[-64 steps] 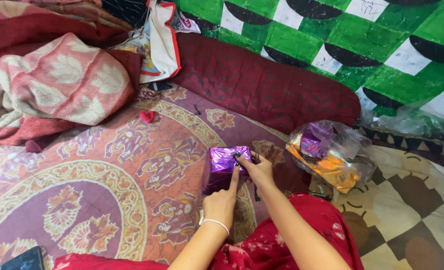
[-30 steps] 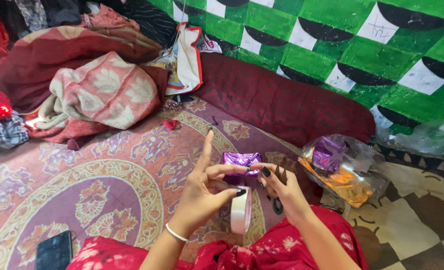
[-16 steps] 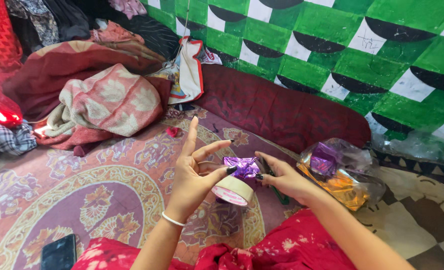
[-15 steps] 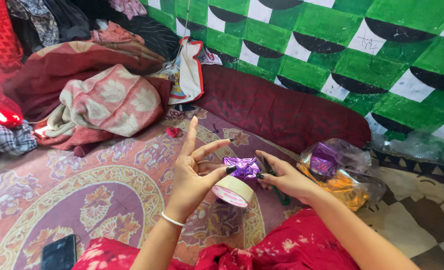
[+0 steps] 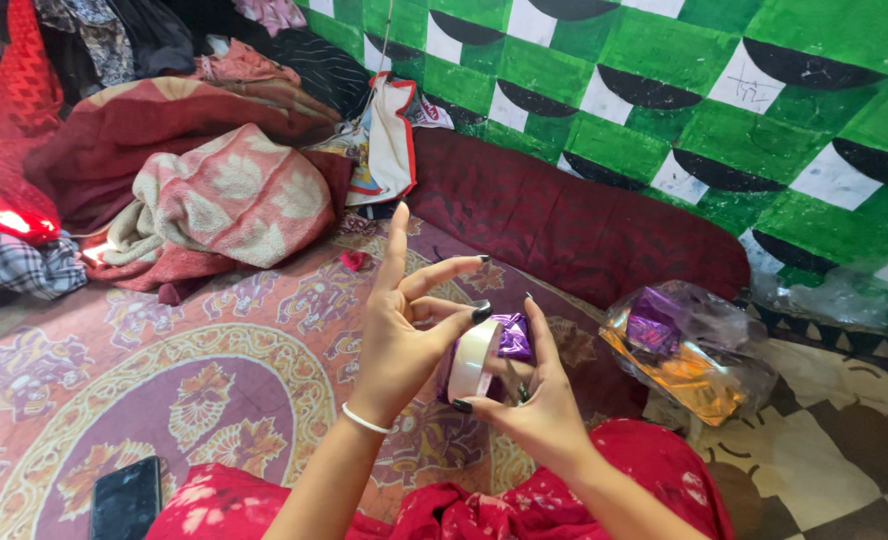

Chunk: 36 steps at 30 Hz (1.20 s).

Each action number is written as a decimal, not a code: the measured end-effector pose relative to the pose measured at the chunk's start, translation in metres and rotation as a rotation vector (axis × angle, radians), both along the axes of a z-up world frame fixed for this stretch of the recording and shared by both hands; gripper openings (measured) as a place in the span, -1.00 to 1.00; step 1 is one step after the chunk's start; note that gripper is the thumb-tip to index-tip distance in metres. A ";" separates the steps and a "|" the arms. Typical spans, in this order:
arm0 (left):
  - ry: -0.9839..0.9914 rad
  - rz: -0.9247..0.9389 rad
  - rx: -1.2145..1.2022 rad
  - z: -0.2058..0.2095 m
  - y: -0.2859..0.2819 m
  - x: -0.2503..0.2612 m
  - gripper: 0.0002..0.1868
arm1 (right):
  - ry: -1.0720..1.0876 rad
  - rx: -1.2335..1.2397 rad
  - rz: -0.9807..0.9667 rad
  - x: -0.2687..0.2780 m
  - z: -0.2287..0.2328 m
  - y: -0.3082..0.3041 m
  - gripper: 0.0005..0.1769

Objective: The person wraps a small rectangular box with purple metallic paper, folding edges and securing them with clear tape. They repeatedly apply tape to the seams and corners, then inspect the finished package.

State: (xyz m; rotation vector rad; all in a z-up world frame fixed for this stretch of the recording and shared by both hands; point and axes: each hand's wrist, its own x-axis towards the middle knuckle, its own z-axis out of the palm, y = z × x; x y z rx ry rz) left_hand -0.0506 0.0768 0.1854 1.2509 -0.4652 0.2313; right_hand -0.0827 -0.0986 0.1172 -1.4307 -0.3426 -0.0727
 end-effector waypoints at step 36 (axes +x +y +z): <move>0.056 -0.212 0.009 0.006 0.010 0.016 0.36 | 0.494 -0.568 0.775 0.053 0.093 -0.098 -0.45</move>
